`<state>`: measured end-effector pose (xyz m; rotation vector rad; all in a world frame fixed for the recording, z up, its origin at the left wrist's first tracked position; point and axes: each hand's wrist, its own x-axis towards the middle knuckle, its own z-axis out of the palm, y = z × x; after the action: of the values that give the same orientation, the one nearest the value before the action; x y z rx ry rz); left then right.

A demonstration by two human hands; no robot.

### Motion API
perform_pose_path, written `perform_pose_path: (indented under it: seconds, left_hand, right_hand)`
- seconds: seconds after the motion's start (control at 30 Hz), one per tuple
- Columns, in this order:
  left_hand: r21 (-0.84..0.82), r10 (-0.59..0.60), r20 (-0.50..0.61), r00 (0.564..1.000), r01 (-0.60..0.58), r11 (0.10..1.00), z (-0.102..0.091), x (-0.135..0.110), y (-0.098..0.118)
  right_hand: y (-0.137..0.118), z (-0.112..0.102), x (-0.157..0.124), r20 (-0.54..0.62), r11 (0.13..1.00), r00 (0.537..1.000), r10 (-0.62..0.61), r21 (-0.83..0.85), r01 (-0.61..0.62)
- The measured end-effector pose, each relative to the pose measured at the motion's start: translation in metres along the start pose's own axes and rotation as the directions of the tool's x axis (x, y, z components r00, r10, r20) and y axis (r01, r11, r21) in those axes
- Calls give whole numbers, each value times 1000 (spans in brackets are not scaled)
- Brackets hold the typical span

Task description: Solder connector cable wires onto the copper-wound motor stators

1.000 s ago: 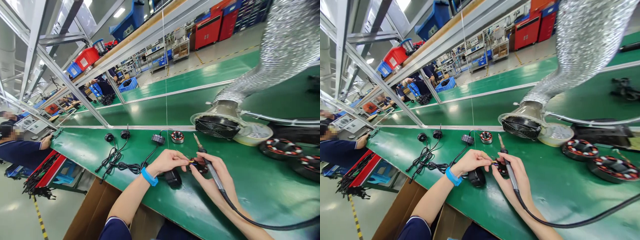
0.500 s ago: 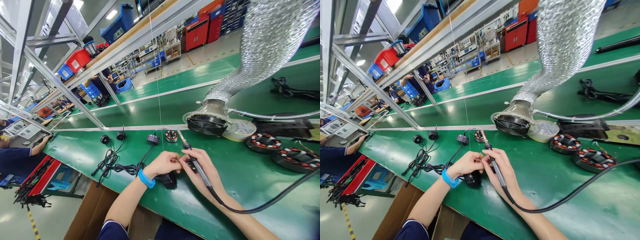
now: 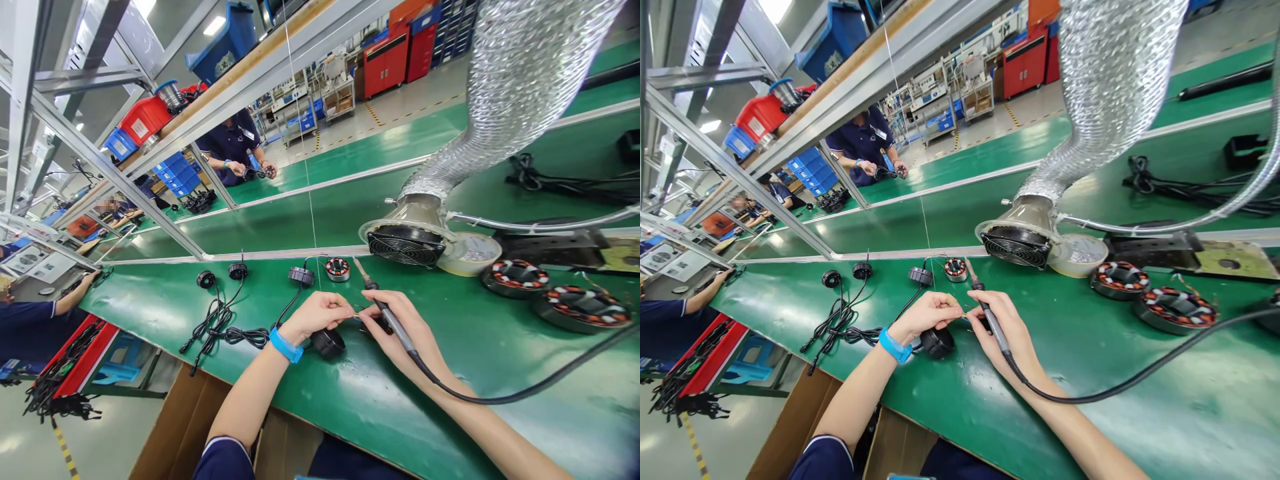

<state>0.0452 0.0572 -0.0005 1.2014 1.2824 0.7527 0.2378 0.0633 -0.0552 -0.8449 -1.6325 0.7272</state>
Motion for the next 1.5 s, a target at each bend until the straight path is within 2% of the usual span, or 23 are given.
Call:
perform_pose_path:
  seconds: [0.17,0.27,0.33,0.53,0.87,1.5]
  left_hand:
    - [14,-55,-169,984,58,998,0,9,3]
    - [19,-54,-186,981,58,998,-1,12,2]
    - [33,-35,-173,984,41,999,-2,13,1]
    - [41,14,-147,989,-8,999,-3,15,-4]
    - [46,-9,-168,986,17,999,-3,18,-4]
    - [74,-34,-188,982,48,996,-2,18,-1]
  right_hand:
    - [2,-3,-2,-131,998,991,21,-53,-28]
    - [11,-9,-8,-259,994,962,87,-44,-102]
    - [19,-13,-13,-294,991,948,122,-8,-130]
    - [28,-18,-26,-255,991,958,130,56,-120]
    - [24,-15,-20,-184,987,973,141,107,-123]
    - [7,-13,-14,-215,967,961,173,223,-124]
